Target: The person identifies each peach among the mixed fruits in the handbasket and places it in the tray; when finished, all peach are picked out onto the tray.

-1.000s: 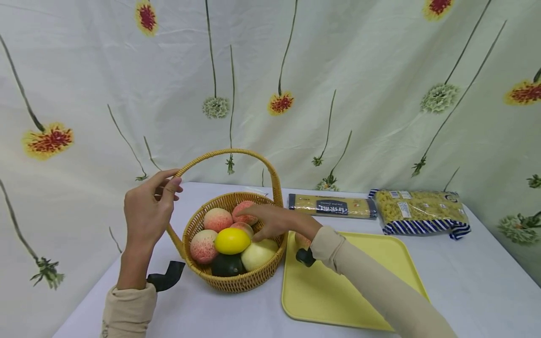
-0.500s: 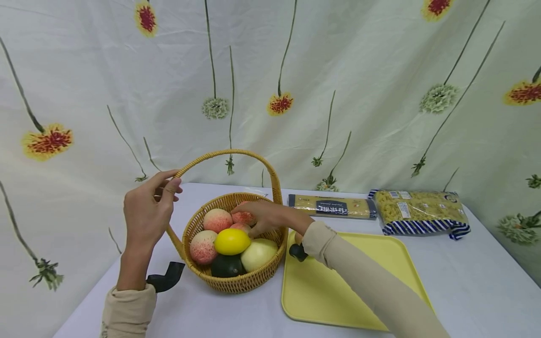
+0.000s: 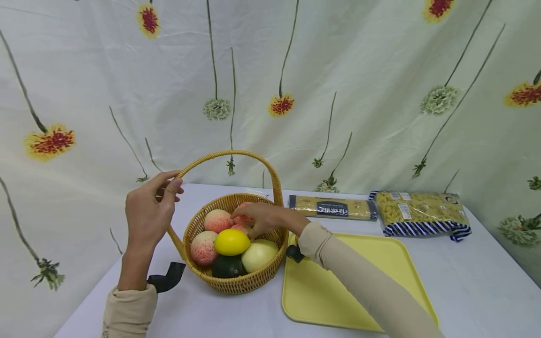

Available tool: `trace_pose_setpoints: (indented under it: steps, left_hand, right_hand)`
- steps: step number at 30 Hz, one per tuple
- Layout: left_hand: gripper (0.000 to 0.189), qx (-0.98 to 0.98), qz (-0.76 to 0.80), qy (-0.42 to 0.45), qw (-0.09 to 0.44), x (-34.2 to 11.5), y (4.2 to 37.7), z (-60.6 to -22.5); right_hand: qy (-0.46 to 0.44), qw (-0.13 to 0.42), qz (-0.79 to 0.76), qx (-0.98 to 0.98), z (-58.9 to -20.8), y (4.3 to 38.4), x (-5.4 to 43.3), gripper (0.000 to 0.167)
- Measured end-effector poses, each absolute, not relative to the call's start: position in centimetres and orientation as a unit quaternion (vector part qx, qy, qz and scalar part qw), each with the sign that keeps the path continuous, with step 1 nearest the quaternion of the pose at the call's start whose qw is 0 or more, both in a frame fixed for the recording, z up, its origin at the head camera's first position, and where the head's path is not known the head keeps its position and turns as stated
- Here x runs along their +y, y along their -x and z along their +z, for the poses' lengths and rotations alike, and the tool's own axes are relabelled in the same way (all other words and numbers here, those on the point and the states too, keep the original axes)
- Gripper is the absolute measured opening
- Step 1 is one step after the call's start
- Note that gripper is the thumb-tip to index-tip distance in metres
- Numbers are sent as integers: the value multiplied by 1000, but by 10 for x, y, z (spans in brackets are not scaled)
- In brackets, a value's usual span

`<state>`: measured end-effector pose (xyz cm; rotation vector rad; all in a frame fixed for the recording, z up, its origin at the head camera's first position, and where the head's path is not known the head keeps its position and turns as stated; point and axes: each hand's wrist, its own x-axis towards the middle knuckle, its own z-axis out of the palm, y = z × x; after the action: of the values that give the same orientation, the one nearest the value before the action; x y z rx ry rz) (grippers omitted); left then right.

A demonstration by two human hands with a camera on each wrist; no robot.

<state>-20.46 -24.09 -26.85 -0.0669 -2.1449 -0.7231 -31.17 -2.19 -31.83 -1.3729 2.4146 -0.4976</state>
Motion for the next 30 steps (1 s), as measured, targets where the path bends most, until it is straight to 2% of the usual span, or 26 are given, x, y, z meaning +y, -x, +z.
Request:
trace_pose_setpoints:
  steps: [8,15,22,30]
  left_hand:
    - [23,-853,-289,36,433,-241,207,-269]
    - [24,-853,-286,36,435,-241,206,-270]
    - [23,-852,-287,37,436,-242,206,-270]
    - [24,-854,-285,37,434,-241,207,-270]
  right_hand:
    - [475,172,-184,843,-318,310,-20,57]
    - [506,171,-178,827,-324,315,-23,46]
    - [496,175,-146,838,-326,313,-28,51]
    - [507,150,-126,840,-328,312,-32,51]
